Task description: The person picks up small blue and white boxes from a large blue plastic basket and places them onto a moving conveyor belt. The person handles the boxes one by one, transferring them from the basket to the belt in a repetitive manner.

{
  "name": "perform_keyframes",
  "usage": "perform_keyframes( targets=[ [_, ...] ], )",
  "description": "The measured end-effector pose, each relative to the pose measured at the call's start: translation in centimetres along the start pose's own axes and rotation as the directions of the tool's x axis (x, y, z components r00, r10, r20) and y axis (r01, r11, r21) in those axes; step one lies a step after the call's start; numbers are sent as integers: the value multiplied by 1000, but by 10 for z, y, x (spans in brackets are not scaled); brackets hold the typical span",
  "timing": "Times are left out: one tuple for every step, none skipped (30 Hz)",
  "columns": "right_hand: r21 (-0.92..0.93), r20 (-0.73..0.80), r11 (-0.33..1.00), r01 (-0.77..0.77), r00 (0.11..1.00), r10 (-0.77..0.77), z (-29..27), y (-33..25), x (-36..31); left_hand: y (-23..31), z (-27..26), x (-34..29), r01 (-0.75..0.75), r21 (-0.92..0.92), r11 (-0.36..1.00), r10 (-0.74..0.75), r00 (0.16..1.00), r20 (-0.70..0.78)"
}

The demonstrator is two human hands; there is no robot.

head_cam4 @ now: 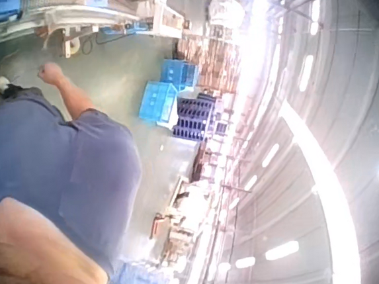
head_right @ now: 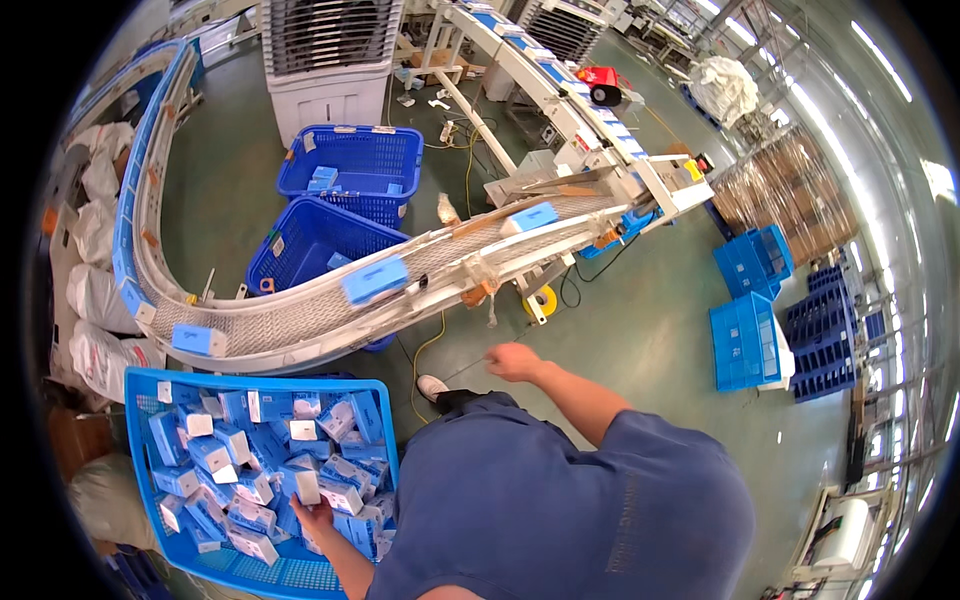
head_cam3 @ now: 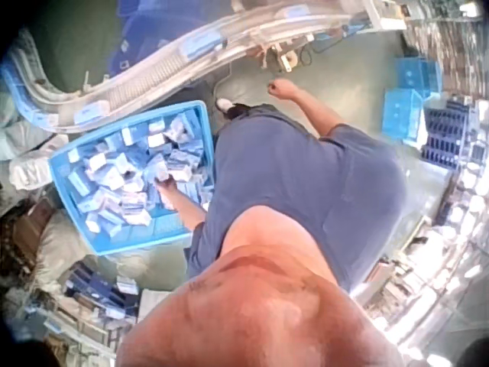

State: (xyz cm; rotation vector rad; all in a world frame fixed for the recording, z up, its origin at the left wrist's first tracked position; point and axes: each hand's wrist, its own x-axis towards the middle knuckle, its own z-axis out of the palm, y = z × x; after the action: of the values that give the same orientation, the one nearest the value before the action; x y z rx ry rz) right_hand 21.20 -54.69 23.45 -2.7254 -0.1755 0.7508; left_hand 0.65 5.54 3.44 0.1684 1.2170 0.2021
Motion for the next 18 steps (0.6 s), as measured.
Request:
perform_keyframes(
  targets=[
    [19,-18,996,88,996,-87,1,-22,12,-7,12,-37,6,59,998,-11,996,90],
    [47,-17,987,154,988,-154,-3,-50,22,-17,22,-69,13,113,994,-33,983,179],
    [14,40,969,248,968,-249,-24,-95,27,-25,32,-98,4,154,988,-45,963,265],
    [83,-54,906,415,910,-412,-21,-112,35,-36,49,-127,-23,242,970,-55,949,310],
    [134,0,881,453,889,-457,-35,-147,34,-47,64,-156,-60,313,948,-56,936,349],
    [160,38,838,522,845,-534,-43,-174,33,-59,81,-180,-102,384,918,-60,920,388],
    [236,-28,739,631,764,-644,-43,-189,32,-71,96,-196,-120,438,891,-81,907,414],
    [263,-14,667,697,694,-720,-44,-206,31,-83,110,-207,-97,431,897,-98,908,408],
    [258,-17,563,785,586,-810,-52,-219,27,-94,123,-215,-73,426,902,-115,909,400],
    [259,18,531,807,546,-838,-61,-226,19,-103,134,-223,-48,422,905,-134,911,389],
    [251,11,501,828,515,-857,-64,-229,15,-111,144,-233,-42,451,892,-141,920,365],
    [237,7,469,851,481,-876,-68,-230,13,-114,149,-235,-53,486,873,-164,905,393],
    [235,26,474,849,482,-876,-74,-227,13,-116,151,-235,-65,521,851,-189,888,420],
    [234,45,479,846,482,-875,-79,-223,14,-117,153,-234,-78,555,828,-216,870,443],
    [234,63,486,842,485,-872,-84,-219,16,-117,152,-226,-108,564,819,-185,880,437],
    [219,12,435,874,443,-897,-84,-214,16,-116,147,-218,-109,562,820,-183,880,437],
    [201,-38,383,902,397,-917,-84,-209,17,-114,143,-211,-109,560,822,-181,881,437],
    [181,-85,332,926,351,-932,-87,-205,16,-116,146,-214,-107,558,823,-180,882,436]
  ],
)
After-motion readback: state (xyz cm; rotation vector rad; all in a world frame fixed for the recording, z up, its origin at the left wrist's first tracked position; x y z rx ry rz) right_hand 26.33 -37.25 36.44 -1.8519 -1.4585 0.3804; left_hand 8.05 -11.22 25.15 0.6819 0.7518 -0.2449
